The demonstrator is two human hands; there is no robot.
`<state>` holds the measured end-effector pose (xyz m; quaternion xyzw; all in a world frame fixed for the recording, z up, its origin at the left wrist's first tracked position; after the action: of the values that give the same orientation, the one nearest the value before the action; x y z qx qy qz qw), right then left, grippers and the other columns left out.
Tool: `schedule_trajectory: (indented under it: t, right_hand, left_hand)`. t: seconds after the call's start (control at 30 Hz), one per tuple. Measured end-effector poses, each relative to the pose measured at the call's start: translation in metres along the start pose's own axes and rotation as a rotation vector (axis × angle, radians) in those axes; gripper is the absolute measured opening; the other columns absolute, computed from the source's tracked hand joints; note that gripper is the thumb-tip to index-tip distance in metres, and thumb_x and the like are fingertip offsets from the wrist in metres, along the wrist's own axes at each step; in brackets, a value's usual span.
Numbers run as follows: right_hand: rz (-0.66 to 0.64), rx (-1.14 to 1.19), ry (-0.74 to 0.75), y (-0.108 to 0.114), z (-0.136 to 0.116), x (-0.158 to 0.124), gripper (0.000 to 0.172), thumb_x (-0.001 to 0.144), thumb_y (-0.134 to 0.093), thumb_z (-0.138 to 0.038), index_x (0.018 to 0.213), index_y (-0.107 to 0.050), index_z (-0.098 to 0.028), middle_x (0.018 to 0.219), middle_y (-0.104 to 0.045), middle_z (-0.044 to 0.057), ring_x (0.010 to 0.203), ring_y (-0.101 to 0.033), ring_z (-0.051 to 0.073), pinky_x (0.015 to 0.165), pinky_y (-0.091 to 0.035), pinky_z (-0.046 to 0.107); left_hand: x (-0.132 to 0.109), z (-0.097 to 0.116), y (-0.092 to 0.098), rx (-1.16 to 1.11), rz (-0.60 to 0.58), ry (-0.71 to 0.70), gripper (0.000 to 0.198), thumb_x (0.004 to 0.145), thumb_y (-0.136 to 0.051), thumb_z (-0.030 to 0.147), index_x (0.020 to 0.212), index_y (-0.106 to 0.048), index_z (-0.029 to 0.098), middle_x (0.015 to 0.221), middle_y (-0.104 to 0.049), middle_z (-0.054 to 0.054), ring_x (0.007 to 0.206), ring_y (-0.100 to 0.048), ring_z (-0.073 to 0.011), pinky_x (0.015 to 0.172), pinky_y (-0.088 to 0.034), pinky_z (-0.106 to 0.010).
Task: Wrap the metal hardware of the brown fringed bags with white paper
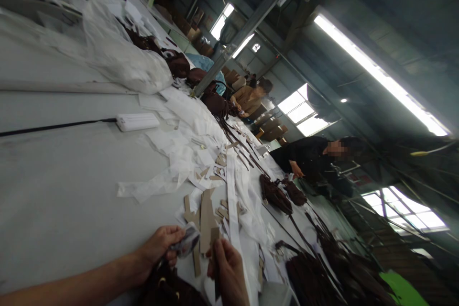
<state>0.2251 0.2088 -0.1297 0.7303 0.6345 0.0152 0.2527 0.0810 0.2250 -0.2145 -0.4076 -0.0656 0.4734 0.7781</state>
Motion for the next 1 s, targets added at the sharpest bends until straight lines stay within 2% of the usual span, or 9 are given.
schedule_trajectory:
  t: [0.07, 0.13, 0.37, 0.5, 0.63, 0.73, 0.8, 0.9, 1.0]
  right_hand:
    - [-0.016, -0.107, 0.04, -0.018, 0.001, -0.009, 0.049, 0.078, -0.057, -0.064, 0.071, -0.065, -0.016, 0.05, -0.055, -0.002, 0.04, -0.042, 0.008, 0.042, -0.028, 0.021]
    - [0.047, -0.221, 0.106, -0.028, -0.001, -0.016, 0.047, 0.079, -0.057, -0.06, 0.07, -0.07, -0.015, 0.051, -0.057, 0.0, 0.044, -0.046, 0.01, 0.044, -0.031, 0.022]
    - [0.296, -0.447, 0.18, -0.034, -0.017, -0.021, 0.032, 0.078, -0.055, -0.041, 0.063, -0.071, -0.018, 0.057, -0.066, 0.003, 0.055, -0.056, 0.016, 0.055, -0.036, 0.025]
    - [0.29, -0.054, 0.055, -0.041, 0.004, -0.017, 0.035, 0.073, -0.061, -0.048, 0.054, -0.059, -0.019, 0.043, -0.049, -0.004, 0.041, -0.04, 0.009, 0.042, -0.027, 0.023]
    - [0.34, 0.412, -0.146, -0.054, 0.034, -0.019, 0.045, 0.055, -0.074, -0.06, 0.055, -0.054, -0.02, 0.04, -0.039, -0.009, 0.033, -0.025, 0.005, 0.034, -0.02, 0.02]
    - [0.308, 0.625, -0.205, -0.063, 0.039, -0.021, 0.052, 0.039, -0.083, -0.059, 0.056, -0.056, -0.019, 0.041, -0.038, -0.011, 0.035, -0.027, 0.003, 0.035, -0.023, 0.017]
    - [0.225, 0.693, -0.199, -0.067, 0.04, -0.022, 0.052, 0.037, -0.087, -0.055, 0.066, -0.063, -0.018, 0.047, -0.046, -0.009, 0.04, -0.034, 0.003, 0.039, -0.029, 0.016]
    - [0.123, 0.526, -0.057, -0.062, 0.04, -0.022, 0.048, 0.054, -0.081, -0.057, 0.081, -0.069, -0.019, 0.05, -0.053, -0.006, 0.041, -0.039, 0.006, 0.041, -0.031, 0.018]
    - [0.246, 0.19, 0.16, -0.042, 0.041, -0.023, 0.044, 0.067, -0.07, -0.061, 0.077, -0.072, -0.018, 0.045, -0.053, -0.004, 0.041, -0.043, 0.01, 0.04, -0.032, 0.021]
  left_hand:
    - [0.001, 0.001, 0.0, -0.078, -0.025, 0.012, 0.047, 0.07, -0.066, 0.061, 0.072, -0.053, 0.016, 0.061, -0.053, 0.004, 0.037, -0.025, -0.0019, 0.039, -0.03, -0.019]
    - [0.0, 0.003, -0.001, -0.122, -0.041, 0.008, 0.046, 0.07, -0.068, 0.059, 0.073, -0.054, 0.016, 0.062, -0.054, 0.004, 0.038, -0.025, -0.0011, 0.04, -0.032, -0.018]
    - [-0.006, 0.015, -0.012, -0.07, -0.091, -0.085, 0.044, 0.07, -0.073, 0.056, 0.082, -0.06, 0.015, 0.055, -0.055, 0.006, 0.033, -0.033, -0.0021, 0.036, -0.031, -0.017]
    - [-0.009, 0.02, -0.015, 0.051, -0.107, -0.165, 0.047, 0.075, -0.069, 0.056, 0.094, -0.062, 0.014, 0.056, -0.055, 0.005, 0.033, -0.037, -0.0032, 0.036, -0.032, -0.017]
    - [-0.011, 0.018, -0.015, 0.107, -0.098, -0.179, 0.055, 0.08, -0.065, 0.053, 0.118, -0.053, 0.017, 0.069, -0.059, 0.002, 0.039, -0.042, -0.0051, 0.036, -0.03, -0.016]
    - [-0.016, 0.024, -0.015, 0.146, -0.089, -0.206, 0.054, 0.08, -0.065, 0.051, 0.12, -0.052, 0.017, 0.079, -0.061, -0.001, 0.05, -0.05, -0.0083, 0.038, -0.033, -0.016]
    - [-0.019, 0.03, -0.015, 0.208, -0.075, -0.233, 0.05, 0.081, -0.064, 0.05, 0.117, -0.055, 0.016, 0.083, -0.062, -0.003, 0.058, -0.054, -0.0105, 0.042, -0.036, -0.016]
    - [-0.021, 0.034, -0.013, 0.29, -0.053, -0.242, 0.052, 0.082, -0.063, 0.05, 0.119, -0.057, 0.014, 0.082, -0.062, -0.003, 0.054, -0.052, -0.0099, 0.043, -0.038, -0.018]
    - [-0.017, 0.025, -0.01, 0.341, -0.029, -0.221, 0.053, 0.082, -0.061, 0.051, 0.121, -0.059, 0.015, 0.078, -0.061, -0.003, 0.052, -0.05, -0.0113, 0.044, -0.039, -0.021]
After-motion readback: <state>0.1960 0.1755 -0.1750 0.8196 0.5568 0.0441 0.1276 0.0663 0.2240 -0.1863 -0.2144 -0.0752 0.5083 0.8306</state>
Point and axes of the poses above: each hand's wrist, its own x-axis towards the middle knuckle, its own y-axis out of the back of the hand, z = x × y, the point moved 9 cm from there along x, towards the middle knuckle
